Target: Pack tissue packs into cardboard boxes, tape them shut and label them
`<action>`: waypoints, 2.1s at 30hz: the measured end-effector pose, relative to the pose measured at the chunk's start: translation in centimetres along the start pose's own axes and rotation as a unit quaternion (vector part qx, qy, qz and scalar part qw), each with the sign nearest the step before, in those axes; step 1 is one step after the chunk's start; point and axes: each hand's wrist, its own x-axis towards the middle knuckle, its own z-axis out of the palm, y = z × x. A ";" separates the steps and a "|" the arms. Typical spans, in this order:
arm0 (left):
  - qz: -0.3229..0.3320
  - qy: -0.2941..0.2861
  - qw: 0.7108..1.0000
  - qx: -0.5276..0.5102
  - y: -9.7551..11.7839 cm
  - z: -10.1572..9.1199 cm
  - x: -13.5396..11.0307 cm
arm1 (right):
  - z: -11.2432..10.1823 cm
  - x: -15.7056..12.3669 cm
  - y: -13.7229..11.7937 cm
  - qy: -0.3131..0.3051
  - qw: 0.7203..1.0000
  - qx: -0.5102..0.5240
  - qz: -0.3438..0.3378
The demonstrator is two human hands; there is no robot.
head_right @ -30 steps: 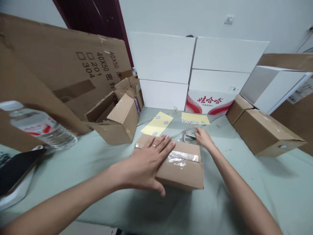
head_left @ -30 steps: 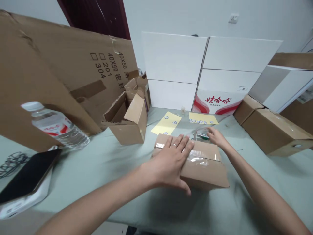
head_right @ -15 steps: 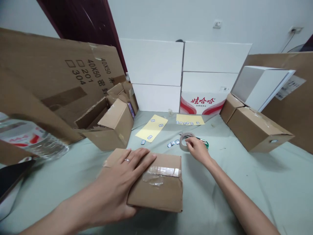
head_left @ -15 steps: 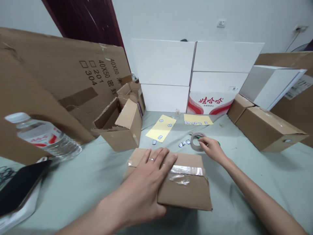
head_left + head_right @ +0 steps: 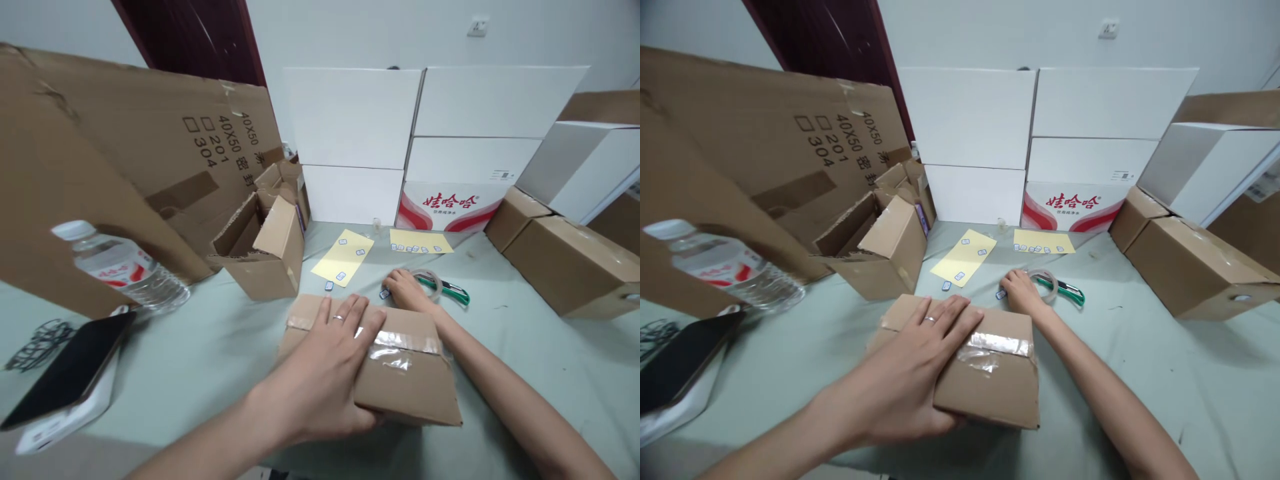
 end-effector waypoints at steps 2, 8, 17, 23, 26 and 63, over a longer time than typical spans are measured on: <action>0.013 -0.003 1.000 0.002 0.0 0.4 0.0 | 0.2 0.4 0.3 -0.009 1.000 -0.008 -0.004; 0.056 0.037 0.997 -0.037 -0.6 -0.5 0.3 | 0.3 0.5 0.7 -0.022 1.000 0.000 0.001; 0.071 0.035 0.986 -0.149 -7.8 -3.0 -2.7 | -0.1 0.0 0.5 0.032 0.990 0.135 0.035; 0.109 -0.053 0.964 -0.236 -11.3 -3.1 -2.5 | -2.6 -1.1 0.8 0.111 0.962 0.236 0.076; 0.153 -0.091 0.948 -0.262 -12.8 -3.8 -1.7 | -7.3 -3.5 -0.2 0.133 0.950 0.279 0.054; 0.203 -0.020 0.959 -0.196 -8.5 -2.4 -1.5 | -7.8 -16.7 -15.6 0.177 0.920 0.341 0.078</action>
